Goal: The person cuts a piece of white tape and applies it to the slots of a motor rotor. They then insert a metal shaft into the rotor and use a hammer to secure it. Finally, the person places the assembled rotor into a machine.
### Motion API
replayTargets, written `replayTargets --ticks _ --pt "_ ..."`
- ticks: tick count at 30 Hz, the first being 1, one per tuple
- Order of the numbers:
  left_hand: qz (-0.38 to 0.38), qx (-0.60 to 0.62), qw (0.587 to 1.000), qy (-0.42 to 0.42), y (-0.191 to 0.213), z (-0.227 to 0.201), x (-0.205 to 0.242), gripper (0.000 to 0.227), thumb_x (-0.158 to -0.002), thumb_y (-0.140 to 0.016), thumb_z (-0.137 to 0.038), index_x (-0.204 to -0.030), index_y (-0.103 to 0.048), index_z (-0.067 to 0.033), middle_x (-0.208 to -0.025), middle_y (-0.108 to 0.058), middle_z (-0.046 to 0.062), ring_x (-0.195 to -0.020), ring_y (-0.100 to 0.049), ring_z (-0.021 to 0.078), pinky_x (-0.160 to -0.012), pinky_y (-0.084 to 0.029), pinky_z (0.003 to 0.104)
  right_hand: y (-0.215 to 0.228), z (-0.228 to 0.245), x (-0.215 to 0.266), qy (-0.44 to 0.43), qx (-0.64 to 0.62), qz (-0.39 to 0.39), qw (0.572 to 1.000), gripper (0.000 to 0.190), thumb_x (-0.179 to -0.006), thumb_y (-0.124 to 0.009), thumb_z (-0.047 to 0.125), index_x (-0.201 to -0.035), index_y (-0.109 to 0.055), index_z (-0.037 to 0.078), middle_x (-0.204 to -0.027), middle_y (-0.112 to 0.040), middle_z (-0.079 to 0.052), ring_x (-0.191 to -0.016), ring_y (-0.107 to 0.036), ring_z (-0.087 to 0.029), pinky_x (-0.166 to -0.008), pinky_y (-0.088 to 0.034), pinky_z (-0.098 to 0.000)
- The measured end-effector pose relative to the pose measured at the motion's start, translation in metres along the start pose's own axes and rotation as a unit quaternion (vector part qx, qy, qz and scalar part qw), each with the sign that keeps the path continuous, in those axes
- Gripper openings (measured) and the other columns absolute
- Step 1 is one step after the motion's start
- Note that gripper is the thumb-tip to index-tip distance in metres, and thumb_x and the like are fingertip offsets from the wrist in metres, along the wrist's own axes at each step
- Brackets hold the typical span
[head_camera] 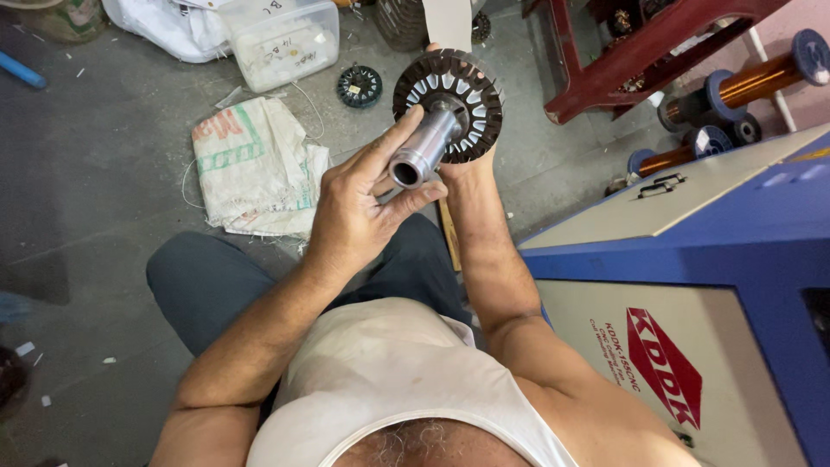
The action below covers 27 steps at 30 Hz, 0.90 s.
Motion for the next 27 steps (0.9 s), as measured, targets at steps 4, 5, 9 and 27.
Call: replayTargets --ticks 4,5,9,27 --pt "-0.006 0.005 1.000 0.014 0.002 0.007 0.004 0.069 -0.094 -0.084 -0.020 -0.153 -0.050 -0.0071 -0.133 -0.071 0.018 -0.119 -0.073 0.0188 -0.099 -0.064 0.033 -0.025 0.006 0.007 0.026 0.051 0.006 0.998 0.046 -0.116 -0.038 0.036 -0.141 -0.052 0.000 -0.140 -0.061 -0.016 -0.128 -0.062 -0.025 -0.115 -0.051 -0.0391" --pt "-0.008 -0.006 1.000 0.019 0.004 0.009 0.004 0.069 -0.093 -0.085 -0.021 -0.151 -0.051 -0.0060 -0.133 -0.071 0.018 -0.117 -0.074 0.0180 -0.098 -0.063 0.032 -0.033 0.007 0.009 0.032 0.063 0.007 0.997 0.048 -0.117 -0.038 0.038 -0.140 -0.053 -0.001 -0.139 -0.062 -0.017 -0.127 -0.062 -0.026 -0.115 -0.052 -0.0401" --pt "-0.005 -0.032 0.995 0.093 0.012 0.022 0.007 0.059 -0.093 -0.083 -0.019 -0.143 -0.057 -0.0030 -0.121 -0.077 0.015 -0.107 -0.075 0.0168 -0.093 -0.060 0.031 -0.076 0.007 0.018 0.043 0.089 0.074 0.992 0.037 -0.116 -0.037 0.041 -0.112 -0.058 0.010 -0.128 -0.068 -0.019 -0.123 -0.067 -0.030 -0.108 -0.058 -0.0432" --pt "0.074 -0.163 0.982 0.066 -0.001 0.046 0.018 0.040 -0.091 -0.077 -0.018 -0.124 -0.062 -0.0009 -0.114 -0.070 0.019 -0.104 -0.072 0.0352 -0.086 -0.057 0.044 -0.165 -0.002 0.057 0.094 0.475 0.205 0.851 0.031 -0.119 -0.038 0.038 -0.109 -0.045 0.009 -0.114 -0.072 -0.029 -0.129 -0.064 -0.041 -0.118 -0.051 -0.0494"
Point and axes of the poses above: each hand's wrist, its own x-axis away from the middle knuckle, its own y-axis out of the back of the hand, z = x × y, the point moved 10 cm from there along -x, towards the middle knuckle
